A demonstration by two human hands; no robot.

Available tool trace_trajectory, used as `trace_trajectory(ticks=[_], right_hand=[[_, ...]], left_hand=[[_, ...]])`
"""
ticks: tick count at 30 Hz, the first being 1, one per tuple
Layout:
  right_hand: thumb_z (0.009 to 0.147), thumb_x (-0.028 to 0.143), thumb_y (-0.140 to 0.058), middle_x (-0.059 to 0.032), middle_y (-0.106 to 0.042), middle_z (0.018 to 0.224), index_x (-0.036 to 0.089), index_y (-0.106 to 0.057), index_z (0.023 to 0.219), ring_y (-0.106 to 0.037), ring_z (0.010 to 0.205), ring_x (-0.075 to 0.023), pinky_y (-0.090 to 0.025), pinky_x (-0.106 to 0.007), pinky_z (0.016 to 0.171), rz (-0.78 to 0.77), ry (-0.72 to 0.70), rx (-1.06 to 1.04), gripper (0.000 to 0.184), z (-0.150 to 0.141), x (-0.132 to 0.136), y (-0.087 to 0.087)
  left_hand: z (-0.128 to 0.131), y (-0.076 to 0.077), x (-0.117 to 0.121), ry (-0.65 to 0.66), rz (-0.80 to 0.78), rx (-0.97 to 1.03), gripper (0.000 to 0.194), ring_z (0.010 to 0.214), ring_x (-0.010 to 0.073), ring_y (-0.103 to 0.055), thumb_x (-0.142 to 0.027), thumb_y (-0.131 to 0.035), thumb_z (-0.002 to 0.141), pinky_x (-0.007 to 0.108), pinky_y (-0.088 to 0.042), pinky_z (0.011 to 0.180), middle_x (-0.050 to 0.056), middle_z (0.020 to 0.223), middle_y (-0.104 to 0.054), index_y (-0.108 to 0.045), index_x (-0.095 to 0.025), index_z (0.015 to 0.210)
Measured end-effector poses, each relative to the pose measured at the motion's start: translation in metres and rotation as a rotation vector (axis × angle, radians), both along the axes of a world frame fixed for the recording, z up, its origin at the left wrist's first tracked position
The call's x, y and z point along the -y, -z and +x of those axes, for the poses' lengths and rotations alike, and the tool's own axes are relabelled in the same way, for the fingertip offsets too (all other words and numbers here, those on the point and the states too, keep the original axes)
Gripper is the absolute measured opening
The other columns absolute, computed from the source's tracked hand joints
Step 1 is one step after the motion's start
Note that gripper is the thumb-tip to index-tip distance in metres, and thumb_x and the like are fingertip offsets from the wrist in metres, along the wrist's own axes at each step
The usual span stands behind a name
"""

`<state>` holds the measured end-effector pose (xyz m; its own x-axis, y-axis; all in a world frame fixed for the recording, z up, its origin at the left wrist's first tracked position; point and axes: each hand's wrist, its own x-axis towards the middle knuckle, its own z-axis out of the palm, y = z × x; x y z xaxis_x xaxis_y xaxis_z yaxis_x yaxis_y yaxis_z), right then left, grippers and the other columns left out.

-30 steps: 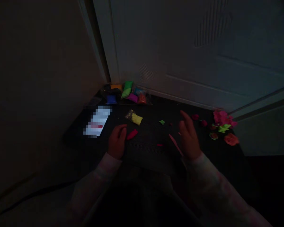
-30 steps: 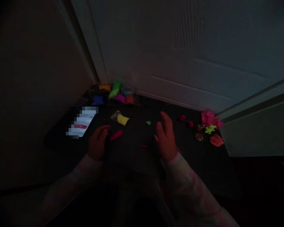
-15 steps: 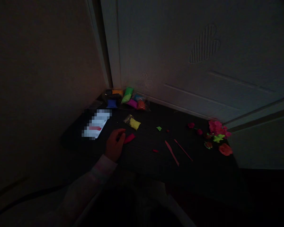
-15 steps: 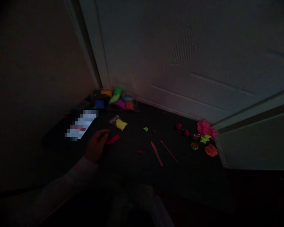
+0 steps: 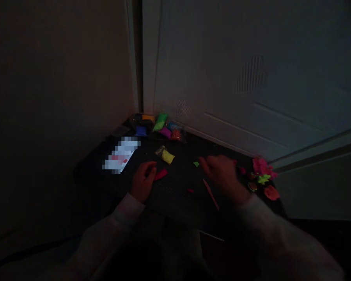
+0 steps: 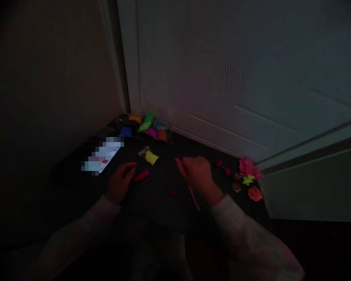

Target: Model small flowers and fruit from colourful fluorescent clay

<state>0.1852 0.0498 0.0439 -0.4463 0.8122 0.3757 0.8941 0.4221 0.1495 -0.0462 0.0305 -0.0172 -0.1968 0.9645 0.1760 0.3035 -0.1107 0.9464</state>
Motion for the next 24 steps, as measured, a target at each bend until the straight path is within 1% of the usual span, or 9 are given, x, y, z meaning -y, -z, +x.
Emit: trace_trajectory(ticks=[2, 3, 5, 7, 9, 12, 17, 22, 24], right_hand=[[0.083, 0.033, -0.041, -0.0041, -0.060, 0.081, 0.014, -0.057, 0.085, -0.056, 0.068, -0.0109, -0.044, -0.026, 0.063, -0.079, -0.049, 0.053, 0.025, -0.011, 0.002, 0.012], [0.084, 0.033, -0.039, -0.0033, -0.060, 0.068, 0.014, -0.058, 0.075, -0.055, 0.060, -0.0096, -0.041, -0.024, 0.058, -0.114, -0.071, 0.075, 0.029, -0.017, 0.004, 0.018], [0.085, 0.033, -0.035, -0.0026, -0.058, 0.053, 0.015, -0.057, 0.062, -0.052, 0.049, -0.0091, -0.033, -0.024, 0.052, -0.165, -0.109, 0.107, 0.037, -0.027, 0.007, 0.030], [0.086, 0.033, -0.032, -0.0022, -0.059, 0.053, 0.017, -0.057, 0.062, -0.051, 0.048, -0.0099, -0.029, -0.025, 0.051, -0.207, -0.146, 0.130, 0.038, -0.032, 0.011, 0.037], [0.086, 0.033, -0.031, -0.0019, -0.061, 0.054, 0.017, -0.057, 0.064, -0.052, 0.048, -0.0103, -0.027, -0.025, 0.053, -0.239, -0.173, 0.145, 0.037, -0.034, 0.013, 0.040], [0.086, 0.032, -0.030, -0.0019, -0.062, 0.057, 0.017, -0.056, 0.065, -0.053, 0.051, -0.0105, -0.025, -0.026, 0.054, -0.270, -0.188, 0.156, 0.037, -0.033, 0.013, 0.039], [0.087, 0.030, -0.028, -0.0037, -0.062, 0.058, 0.016, -0.056, 0.066, -0.053, 0.051, -0.0116, -0.023, -0.027, 0.055, -0.285, -0.162, 0.162, 0.038, -0.033, 0.006, 0.035], [0.086, 0.030, -0.031, -0.0018, -0.062, 0.058, 0.017, -0.056, 0.065, -0.052, 0.052, -0.0103, -0.023, -0.027, 0.056, -0.328, -0.244, 0.179, 0.035, -0.037, 0.012, 0.034], [0.086, 0.030, -0.030, -0.0016, -0.062, 0.058, 0.017, -0.056, 0.066, -0.052, 0.052, -0.0103, -0.023, -0.027, 0.056, -0.330, -0.241, 0.179, 0.035, -0.038, 0.010, 0.035]], left_hand=[[0.000, -0.001, 0.001, 0.008, 0.000, -0.004, 0.022, 0.086, 0.0174, -0.055, -0.029, -0.047, 0.074, 0.033, -0.045, 0.076, 0.005, 0.092, -0.059, -0.056, -0.018, 0.090], [0.001, -0.002, 0.001, 0.012, -0.003, -0.007, 0.021, 0.086, 0.0173, -0.055, -0.028, -0.047, 0.074, 0.033, -0.045, 0.076, 0.005, 0.091, -0.059, -0.056, -0.019, 0.090], [0.001, -0.003, 0.001, 0.016, -0.010, -0.013, 0.021, 0.085, 0.0173, -0.055, -0.028, -0.048, 0.074, 0.033, -0.044, 0.076, 0.005, 0.091, -0.058, -0.056, -0.019, 0.090], [0.002, -0.004, 0.002, 0.014, -0.019, -0.017, 0.021, 0.086, 0.0175, -0.054, -0.028, -0.047, 0.074, 0.033, -0.044, 0.076, 0.005, 0.092, -0.058, -0.056, -0.019, 0.091], [0.002, -0.005, 0.001, 0.013, -0.027, -0.020, 0.021, 0.087, 0.0175, -0.054, -0.027, -0.047, 0.075, 0.032, -0.044, 0.075, 0.005, 0.093, -0.058, -0.056, -0.018, 0.091], [0.002, -0.006, 0.001, 0.019, -0.038, -0.029, 0.021, 0.087, 0.0171, -0.054, -0.026, -0.046, 0.075, 0.031, -0.044, 0.075, 0.005, 0.092, -0.058, -0.056, -0.017, 0.091], [0.003, -0.004, 0.001, 0.021, -0.044, -0.044, 0.022, 0.086, 0.0163, -0.054, -0.026, -0.046, 0.076, 0.030, -0.044, 0.075, 0.005, 0.093, -0.057, -0.055, -0.016, 0.093], [0.003, -0.005, 0.002, 0.024, -0.046, -0.059, 0.021, 0.086, 0.0160, -0.054, -0.025, -0.046, 0.076, 0.030, -0.044, 0.075, 0.005, 0.092, -0.057, -0.055, -0.016, 0.093], [0.003, -0.006, 0.002, 0.027, -0.050, -0.062, 0.021, 0.086, 0.0158, -0.054, -0.024, -0.046, 0.076, 0.030, -0.044, 0.075, 0.005, 0.092, -0.057, -0.055, -0.015, 0.093]])
